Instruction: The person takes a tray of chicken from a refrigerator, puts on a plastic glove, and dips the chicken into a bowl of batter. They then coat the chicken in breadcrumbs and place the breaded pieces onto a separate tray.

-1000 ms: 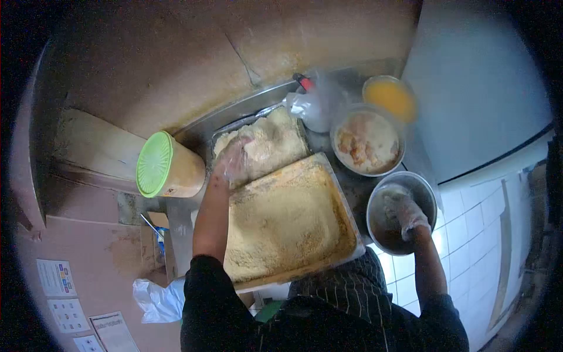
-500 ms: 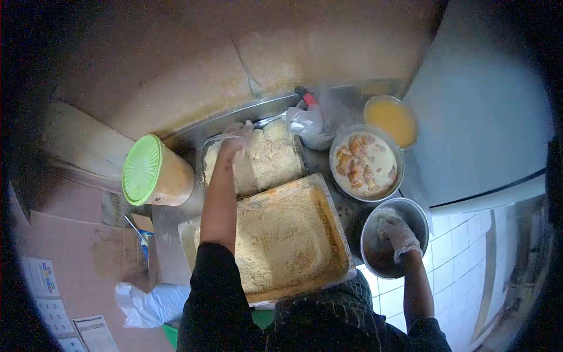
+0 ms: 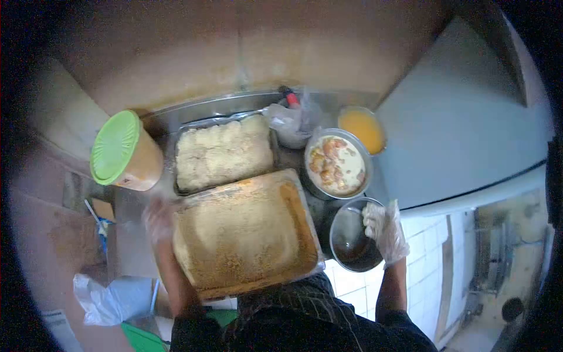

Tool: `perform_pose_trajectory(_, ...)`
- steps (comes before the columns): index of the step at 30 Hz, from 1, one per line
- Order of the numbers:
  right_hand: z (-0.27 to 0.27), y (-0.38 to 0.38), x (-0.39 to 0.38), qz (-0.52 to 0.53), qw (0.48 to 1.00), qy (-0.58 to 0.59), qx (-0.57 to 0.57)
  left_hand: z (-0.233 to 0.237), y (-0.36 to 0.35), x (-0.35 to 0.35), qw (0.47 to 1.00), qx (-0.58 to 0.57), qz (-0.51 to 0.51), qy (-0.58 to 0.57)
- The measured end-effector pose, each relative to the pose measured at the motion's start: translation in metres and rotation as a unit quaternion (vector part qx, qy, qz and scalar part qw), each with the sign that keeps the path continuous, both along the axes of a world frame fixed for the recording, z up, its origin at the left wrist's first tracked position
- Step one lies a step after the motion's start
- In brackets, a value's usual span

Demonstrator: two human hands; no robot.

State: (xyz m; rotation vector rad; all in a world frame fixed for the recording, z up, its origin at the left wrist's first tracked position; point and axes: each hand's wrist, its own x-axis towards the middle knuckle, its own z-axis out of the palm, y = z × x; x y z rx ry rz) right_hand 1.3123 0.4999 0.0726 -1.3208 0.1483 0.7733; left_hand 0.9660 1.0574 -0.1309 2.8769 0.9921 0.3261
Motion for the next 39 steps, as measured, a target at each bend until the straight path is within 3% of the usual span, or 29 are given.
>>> perform_pose_trajectory(2, 0.026, 0.015, 0.006, 0.0, 0.996, -0.033, 0.082, -0.031, 0.007, -0.096, 0.972, -0.183, 0.15, 0.006)
perform_pose_trajectory(4, 0.038, 0.044, 0.02, 0.016, 0.991, -0.106, 0.073, -0.103, 0.033, -0.173, 0.945, -0.279, 0.168, 0.017)
perform_pose_trajectory(5, 0.04, 0.063, 0.027, 0.015, 0.986, -0.16, 0.037, -0.123, 0.02, -0.176, 0.95, -0.209, 0.229, 0.042)
perform_pose_trajectory(7, 0.054, 0.11, 0.039, 0.107, 0.962, -0.229, -0.1, -0.097, -0.012, -0.18, 0.927, -0.215, 0.302, 0.06)
perform_pose_trajectory(9, 0.004, 0.122, 0.087, 0.244, 0.872, -0.368, -0.212, -0.086, -0.018, -0.193, 0.919, -0.219, 0.322, 0.055)
perform_pose_trajectory(11, -0.04, 0.121, 0.118, 0.307, 0.829, -0.391, -0.257, -0.077, 0.001, -0.212, 0.92, -0.212, 0.325, 0.051)
perform_pose_trajectory(12, -0.035, 0.132, 0.109, 0.307, 0.852, -0.314, -0.284, -0.075, 0.014, -0.224, 0.922, -0.208, 0.322, 0.053)
perform_pose_trajectory(15, -0.05, 0.13, 0.106, 0.367, 0.679, -0.437, -0.461, -0.077, 0.042, -0.239, 0.927, -0.19, 0.315, 0.066)
perform_pose_trajectory(19, -0.066, 0.141, 0.091, 0.366, 0.661, -0.404, -0.515, -0.084, 0.034, -0.229, 0.924, -0.173, 0.328, 0.094)
perform_pose_trajectory(20, -0.076, 0.138, 0.097, 0.349, 0.629, -0.458, -0.523, -0.084, 0.033, -0.231, 0.924, -0.172, 0.328, 0.098)
perform_pose_trajectory(22, -0.138, 0.122, 0.154, 0.482, 0.368, -0.607, -0.513, -0.091, 0.043, -0.244, 0.927, -0.161, 0.318, 0.116)
perform_pose_trajectory(23, -0.134, 0.117, 0.151, 0.505, 0.277, -0.638, -0.512, -0.1, 0.051, -0.253, 0.933, -0.145, 0.302, 0.133)
perform_pose_trajectory(26, -0.107, 0.116, 0.137, 0.526, 0.126, -0.669, -0.51, -0.152, 0.085, -0.282, 0.953, -0.054, 0.243, 0.175)
perform_pose_trajectory(28, -0.092, 0.11, 0.142, 0.506, 0.127, -0.681, -0.514, -0.172, 0.072, -0.253, 0.947, -0.113, 0.297, 0.05)
perform_pose_trajectory(30, -0.073, 0.099, 0.153, 0.442, 0.271, -0.688, -0.508, -0.14, 0.029, -0.205, 0.938, -0.127, 0.323, 0.007)
perform_pose_trajectory(32, -0.048, 0.108, 0.149, 0.448, 0.314, -0.643, -0.536, -0.086, -0.015, -0.164, 0.929, -0.133, 0.346, -0.026)
perform_pose_trajectory(35, -0.017, 0.104, 0.15, 0.467, 0.309, -0.712, -0.424, -0.051, -0.044, -0.146, 0.923, -0.13, 0.357, -0.056)
perform_pose_trajectory(36, -0.017, 0.103, 0.151, 0.441, 0.487, -0.636, -0.405, -0.045, -0.048, -0.147, 0.922, -0.128, 0.359, -0.064)
perform_pose_trajectory(37, -0.018, 0.1, 0.15, 0.399, 0.646, -0.535, -0.371, -0.07, -0.035, -0.16, 0.937, -0.119, 0.324, -0.051)
perform_pose_trajectory(39, -0.02, 0.097, 0.155, 0.369, 0.719, -0.476, -0.348, -0.097, -0.022, -0.174, 0.95, -0.119, 0.287, -0.031)
